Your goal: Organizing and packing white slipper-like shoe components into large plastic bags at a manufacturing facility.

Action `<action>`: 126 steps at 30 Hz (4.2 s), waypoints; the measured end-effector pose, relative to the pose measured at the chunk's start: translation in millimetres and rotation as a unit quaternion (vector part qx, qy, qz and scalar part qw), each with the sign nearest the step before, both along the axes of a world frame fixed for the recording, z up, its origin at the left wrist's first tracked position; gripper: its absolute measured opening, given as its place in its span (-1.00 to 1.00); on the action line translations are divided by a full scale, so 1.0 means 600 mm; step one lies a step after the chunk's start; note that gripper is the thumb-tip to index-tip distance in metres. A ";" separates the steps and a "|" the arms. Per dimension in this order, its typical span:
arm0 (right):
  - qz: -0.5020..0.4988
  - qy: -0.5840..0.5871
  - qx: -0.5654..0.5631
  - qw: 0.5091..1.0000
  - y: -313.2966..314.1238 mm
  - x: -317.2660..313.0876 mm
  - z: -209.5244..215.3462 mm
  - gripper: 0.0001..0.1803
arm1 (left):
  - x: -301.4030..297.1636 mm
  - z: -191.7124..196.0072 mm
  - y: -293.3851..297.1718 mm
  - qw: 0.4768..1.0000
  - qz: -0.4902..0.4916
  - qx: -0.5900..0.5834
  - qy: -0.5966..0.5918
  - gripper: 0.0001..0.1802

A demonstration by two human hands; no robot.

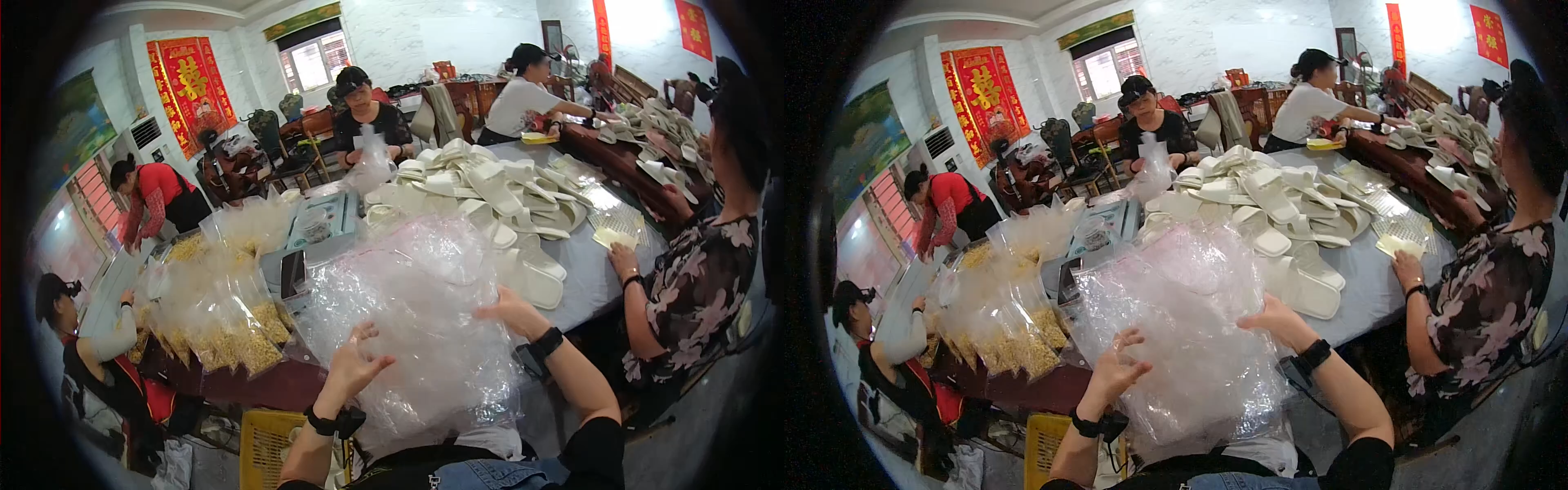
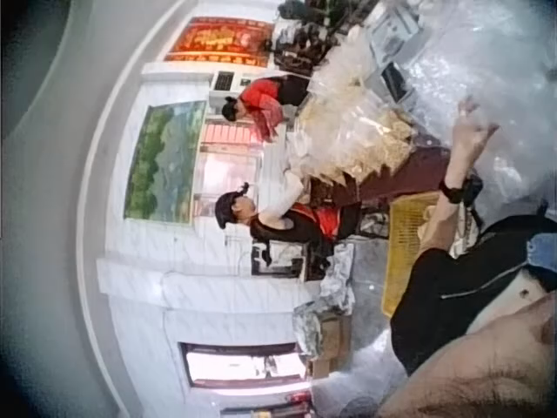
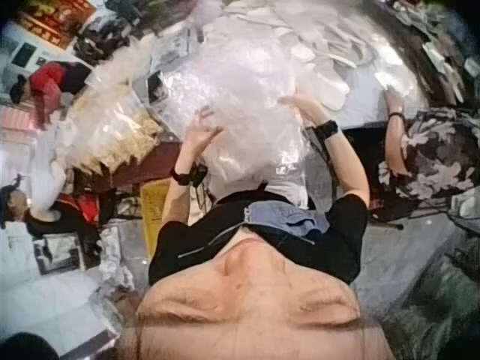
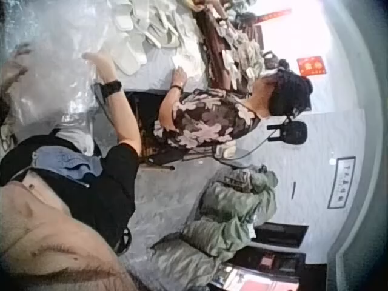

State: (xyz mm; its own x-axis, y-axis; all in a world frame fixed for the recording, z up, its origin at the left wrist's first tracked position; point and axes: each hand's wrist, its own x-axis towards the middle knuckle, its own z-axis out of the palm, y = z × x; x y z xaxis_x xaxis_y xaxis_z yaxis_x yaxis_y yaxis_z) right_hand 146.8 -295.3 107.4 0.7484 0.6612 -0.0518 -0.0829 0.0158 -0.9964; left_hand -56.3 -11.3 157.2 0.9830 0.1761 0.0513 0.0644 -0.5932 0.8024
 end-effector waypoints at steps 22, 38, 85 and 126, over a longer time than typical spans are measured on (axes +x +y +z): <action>-0.096 0.094 -0.091 0.987 0.022 -0.021 -0.002 -0.70 | -0.003 -0.039 -0.020 0.957 0.133 0.095 -0.240 -0.31; 0.093 0.142 0.005 0.985 -0.038 -0.004 -0.037 -0.44 | 0.046 -0.134 -0.042 0.906 -0.067 0.410 -0.083 -0.27; 0.249 -0.077 -0.017 0.965 0.127 -0.134 0.027 -0.18 | -0.051 -0.001 -0.022 0.986 -0.054 -0.128 0.096 0.00; 0.170 0.052 -0.044 0.983 0.155 -0.117 -0.004 -0.58 | -0.066 -0.145 -0.005 0.911 0.187 -0.356 -0.093 -0.43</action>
State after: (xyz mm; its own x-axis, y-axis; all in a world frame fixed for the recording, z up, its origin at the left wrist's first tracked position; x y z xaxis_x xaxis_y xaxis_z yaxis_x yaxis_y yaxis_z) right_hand 76.7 -202.0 105.3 0.4726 0.8619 -0.1839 -0.1697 -0.1158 -0.9787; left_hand -95.9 -14.6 70.1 0.8340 0.5497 -0.0472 -0.0211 0.1174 0.9929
